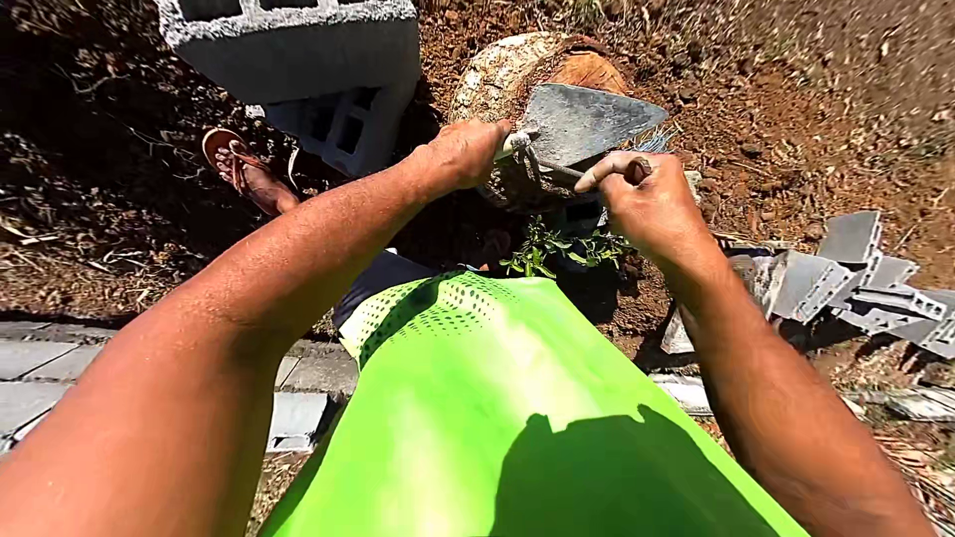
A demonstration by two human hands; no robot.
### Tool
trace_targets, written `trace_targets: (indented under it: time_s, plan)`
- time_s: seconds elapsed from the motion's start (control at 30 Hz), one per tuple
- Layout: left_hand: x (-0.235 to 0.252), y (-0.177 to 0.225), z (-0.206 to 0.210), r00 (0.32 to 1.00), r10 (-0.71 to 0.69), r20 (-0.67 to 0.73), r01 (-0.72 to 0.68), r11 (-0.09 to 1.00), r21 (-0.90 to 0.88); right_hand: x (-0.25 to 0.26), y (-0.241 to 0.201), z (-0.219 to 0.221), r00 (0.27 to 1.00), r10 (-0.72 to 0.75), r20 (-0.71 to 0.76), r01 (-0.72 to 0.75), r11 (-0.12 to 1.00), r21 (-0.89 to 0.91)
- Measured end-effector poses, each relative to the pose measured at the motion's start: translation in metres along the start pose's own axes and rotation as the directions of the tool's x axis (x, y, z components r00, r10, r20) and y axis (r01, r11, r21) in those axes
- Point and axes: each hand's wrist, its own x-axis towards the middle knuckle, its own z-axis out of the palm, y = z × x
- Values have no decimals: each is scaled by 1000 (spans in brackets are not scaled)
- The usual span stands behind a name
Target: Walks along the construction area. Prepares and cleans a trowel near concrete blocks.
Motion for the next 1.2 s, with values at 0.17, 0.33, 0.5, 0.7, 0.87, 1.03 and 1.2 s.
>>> trace_targets:
  time_s: [0.17, 0.33, 0.5, 0.7, 0.87, 1.03, 1.2]
  plan:
    - [0, 1, 0, 1000, 24, 3, -24, 1000, 10, 5, -1, 13, 996, 41, 74, -39, 999, -25]
    - [-16, -1, 18, 994, 10, 105, -21, 994, 104, -34, -3, -44, 999, 6, 41, -8, 999, 49]
    - [-19, -11, 36, 992, 5, 129, -19, 994, 104, -28, -11, -45, 993, -55, 105, 54, 998, 14]
    - [-17, -12, 39, 988, -13, 154, -1, 996, 86, 10, 7, 12, 992, 75, 98, -84, 992, 90]
    - [-12, -15, 36, 994, 18, 112, -34, 990, 136, -23, 8, -22, 994, 59, 95, -72, 987, 141]
    - [-14, -15, 35, 994, 17, 106, -32, 990, 140, 22, 10, 27, 994, 38, 101, -54, 986, 161]
    - [-15, -17, 32, 997, 31, 68, -42, 984, 174, 16, -12, 14, 990, -12, 141, 10, 1000, 18]
